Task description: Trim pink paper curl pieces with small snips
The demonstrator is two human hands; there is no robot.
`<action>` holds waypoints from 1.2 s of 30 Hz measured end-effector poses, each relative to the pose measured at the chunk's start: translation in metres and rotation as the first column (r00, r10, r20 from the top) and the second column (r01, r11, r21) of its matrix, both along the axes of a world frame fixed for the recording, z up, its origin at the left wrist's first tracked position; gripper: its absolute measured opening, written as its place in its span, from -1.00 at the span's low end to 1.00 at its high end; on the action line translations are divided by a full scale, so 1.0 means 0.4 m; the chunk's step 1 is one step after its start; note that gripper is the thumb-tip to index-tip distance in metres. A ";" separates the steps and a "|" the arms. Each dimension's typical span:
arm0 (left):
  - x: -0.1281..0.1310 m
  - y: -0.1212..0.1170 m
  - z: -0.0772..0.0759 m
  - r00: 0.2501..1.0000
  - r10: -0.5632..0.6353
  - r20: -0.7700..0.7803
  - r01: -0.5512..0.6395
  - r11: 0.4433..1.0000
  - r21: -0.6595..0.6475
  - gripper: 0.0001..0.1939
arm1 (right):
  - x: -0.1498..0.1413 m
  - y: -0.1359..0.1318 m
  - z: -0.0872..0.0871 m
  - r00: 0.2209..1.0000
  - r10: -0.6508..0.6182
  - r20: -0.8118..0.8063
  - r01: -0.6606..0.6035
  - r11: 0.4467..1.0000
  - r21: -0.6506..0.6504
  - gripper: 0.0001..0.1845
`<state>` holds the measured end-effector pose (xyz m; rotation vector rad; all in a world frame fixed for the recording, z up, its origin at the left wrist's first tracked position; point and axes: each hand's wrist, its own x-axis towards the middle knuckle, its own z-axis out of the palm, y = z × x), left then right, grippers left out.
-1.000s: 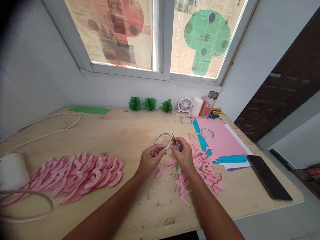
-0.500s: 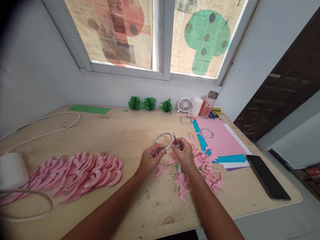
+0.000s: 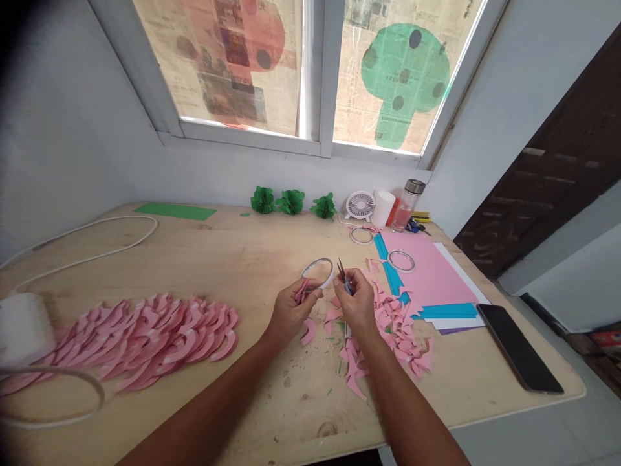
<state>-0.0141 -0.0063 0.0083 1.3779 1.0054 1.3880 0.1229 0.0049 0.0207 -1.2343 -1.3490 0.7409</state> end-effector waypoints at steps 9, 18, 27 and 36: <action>-0.003 0.006 -0.008 0.999 0.050 -0.002 -0.050 0.998 -0.029 -0.81 | -0.002 -0.012 0.006 0.999 -0.004 0.046 0.003 1.000 0.008 -0.81; 0.000 0.008 -0.016 1.000 0.031 0.006 -0.031 0.999 -0.007 -0.79 | 0.001 0.004 -0.006 0.999 -0.005 0.052 0.004 1.000 0.025 -0.72; -0.004 0.016 -0.016 0.996 0.059 0.074 -0.056 0.998 -0.040 -0.76 | -0.003 -0.012 0.004 0.991 0.058 0.121 -0.062 0.998 0.029 -0.81; -0.003 0.019 -0.021 0.990 0.090 0.105 -0.089 0.996 -0.006 -0.74 | -0.002 -0.013 0.004 0.980 -0.074 0.182 0.063 0.996 0.062 -0.79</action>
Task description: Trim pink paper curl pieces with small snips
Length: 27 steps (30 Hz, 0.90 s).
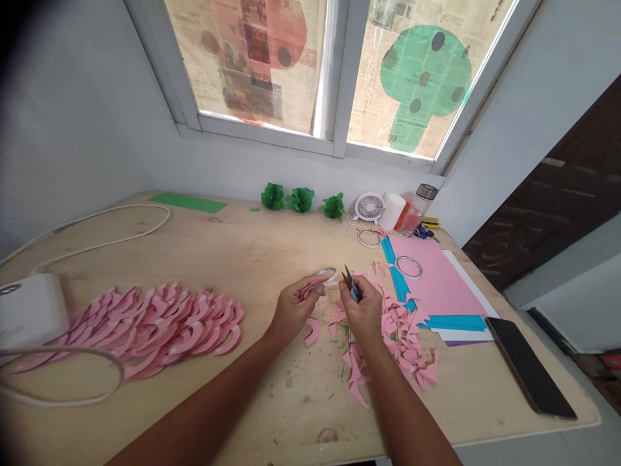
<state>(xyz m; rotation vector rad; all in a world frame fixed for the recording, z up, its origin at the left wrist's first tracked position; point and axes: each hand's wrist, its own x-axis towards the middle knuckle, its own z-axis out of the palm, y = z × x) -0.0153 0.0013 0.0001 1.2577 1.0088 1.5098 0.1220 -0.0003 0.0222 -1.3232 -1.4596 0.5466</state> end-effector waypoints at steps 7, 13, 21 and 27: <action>0.004 -0.008 0.003 0.996 0.015 -0.090 -0.007 0.996 0.088 -0.77 | 0.001 0.002 0.005 0.998 -0.055 -0.022 0.055 0.998 -0.002 -0.79; 0.003 -0.006 0.004 0.998 0.037 -0.058 -0.034 0.998 0.057 -0.79 | 0.004 0.012 -0.005 0.993 -0.054 -0.108 0.053 0.999 -0.014 -0.75; -0.005 0.002 0.012 0.989 0.048 0.138 -0.030 0.991 -0.131 -0.75 | 0.007 0.011 0.006 0.957 0.120 -0.262 -0.168 0.972 -0.167 -0.61; -0.006 -0.005 0.031 0.973 0.050 0.225 -0.010 0.984 -0.177 -0.74 | -0.001 0.006 0.004 0.945 0.219 -0.243 -0.273 0.938 -0.215 -0.62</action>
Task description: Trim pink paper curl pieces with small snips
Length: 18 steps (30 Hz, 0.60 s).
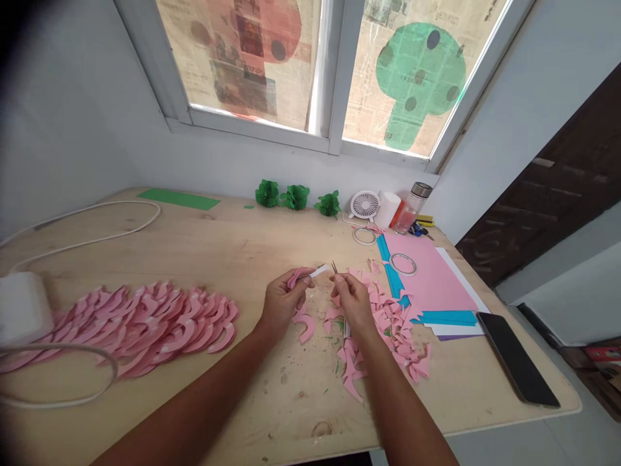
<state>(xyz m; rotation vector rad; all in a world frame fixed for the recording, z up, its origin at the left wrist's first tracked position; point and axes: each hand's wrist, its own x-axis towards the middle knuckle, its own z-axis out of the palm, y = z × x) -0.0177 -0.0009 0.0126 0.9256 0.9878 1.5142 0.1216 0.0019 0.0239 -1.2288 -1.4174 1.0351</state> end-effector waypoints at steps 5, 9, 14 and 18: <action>0.000 0.003 -0.003 1.000 -0.021 0.006 0.021 1.000 0.013 -0.75 | 0.000 0.004 -0.007 0.998 0.008 0.055 -0.009 1.000 0.010 -0.60; 0.001 0.003 -0.008 0.999 -0.046 0.007 0.046 0.999 0.027 -0.74 | 0.000 0.003 -0.005 0.997 0.004 0.082 -0.006 1.000 0.021 -0.61; 0.003 0.001 -0.006 0.998 -0.057 -0.015 0.058 0.998 0.039 -0.72 | 0.000 0.002 0.000 0.996 0.005 0.089 -0.009 0.999 0.038 -0.61; 0.004 0.000 -0.004 0.997 -0.064 -0.043 0.066 0.997 0.046 -0.74 | 0.001 0.002 0.001 0.995 0.004 0.096 -0.008 0.999 0.046 -0.61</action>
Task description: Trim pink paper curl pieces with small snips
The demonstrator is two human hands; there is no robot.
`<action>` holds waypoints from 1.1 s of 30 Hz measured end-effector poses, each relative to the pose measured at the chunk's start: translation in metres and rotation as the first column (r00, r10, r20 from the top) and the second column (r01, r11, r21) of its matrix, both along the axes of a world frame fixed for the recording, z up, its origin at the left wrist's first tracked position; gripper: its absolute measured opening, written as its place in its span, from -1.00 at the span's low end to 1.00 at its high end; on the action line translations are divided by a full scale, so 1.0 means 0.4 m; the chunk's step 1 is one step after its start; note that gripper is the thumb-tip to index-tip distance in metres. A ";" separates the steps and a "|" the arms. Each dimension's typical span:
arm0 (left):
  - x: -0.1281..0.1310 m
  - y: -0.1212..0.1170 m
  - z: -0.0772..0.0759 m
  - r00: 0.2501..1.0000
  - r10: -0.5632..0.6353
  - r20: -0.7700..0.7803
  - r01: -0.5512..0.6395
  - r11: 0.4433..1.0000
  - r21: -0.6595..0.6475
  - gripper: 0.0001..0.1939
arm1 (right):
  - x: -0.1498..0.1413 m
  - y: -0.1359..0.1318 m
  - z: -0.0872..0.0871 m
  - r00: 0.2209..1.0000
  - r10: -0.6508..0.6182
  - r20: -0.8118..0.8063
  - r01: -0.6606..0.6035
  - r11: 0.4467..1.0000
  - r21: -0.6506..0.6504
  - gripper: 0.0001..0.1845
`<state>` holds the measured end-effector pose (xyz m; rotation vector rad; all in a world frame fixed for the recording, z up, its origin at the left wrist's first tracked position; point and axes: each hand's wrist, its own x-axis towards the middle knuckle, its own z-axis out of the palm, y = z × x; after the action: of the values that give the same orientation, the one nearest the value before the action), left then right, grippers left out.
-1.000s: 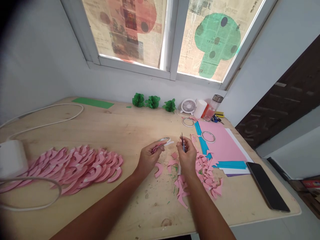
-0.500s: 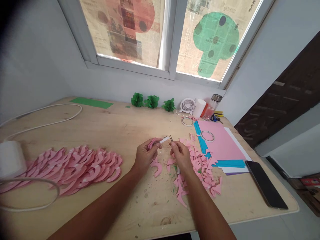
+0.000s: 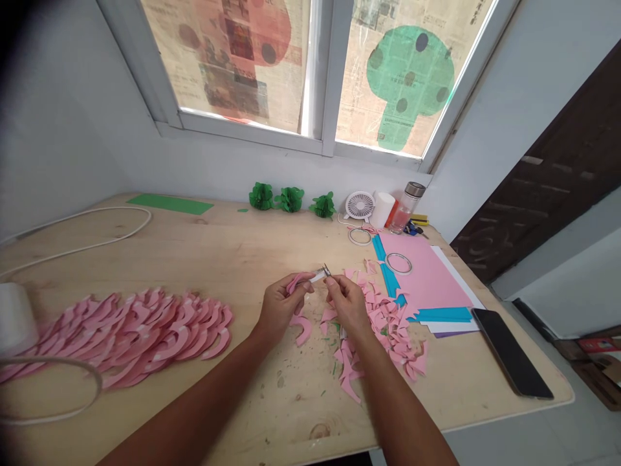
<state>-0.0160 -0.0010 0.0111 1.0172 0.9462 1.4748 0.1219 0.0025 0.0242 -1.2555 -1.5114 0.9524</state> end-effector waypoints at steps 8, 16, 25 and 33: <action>0.001 -0.004 0.002 1.000 -0.011 -0.027 0.011 1.000 -0.004 -0.75 | 0.001 -0.002 0.003 1.000 -0.013 0.022 0.013 1.000 0.014 -0.62; 0.001 -0.005 0.002 1.000 -0.021 -0.024 0.020 1.000 -0.009 -0.75 | -0.001 -0.005 0.009 0.999 -0.026 0.044 0.025 0.999 0.036 -0.62; -0.002 0.002 -0.006 1.000 -0.023 -0.011 0.023 1.000 -0.001 -0.75 | 0.000 -0.004 0.010 0.996 -0.080 0.039 0.077 0.995 0.069 -0.62; -0.010 0.010 -0.005 0.997 0.032 0.065 -0.032 0.999 -0.010 -0.72 | -0.005 -0.002 0.005 0.997 -0.037 0.068 0.037 0.999 0.005 -0.62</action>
<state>-0.0199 0.0030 0.0092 0.9458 0.9258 1.5200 0.1200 0.0017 0.0260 -1.3205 -1.5365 0.8899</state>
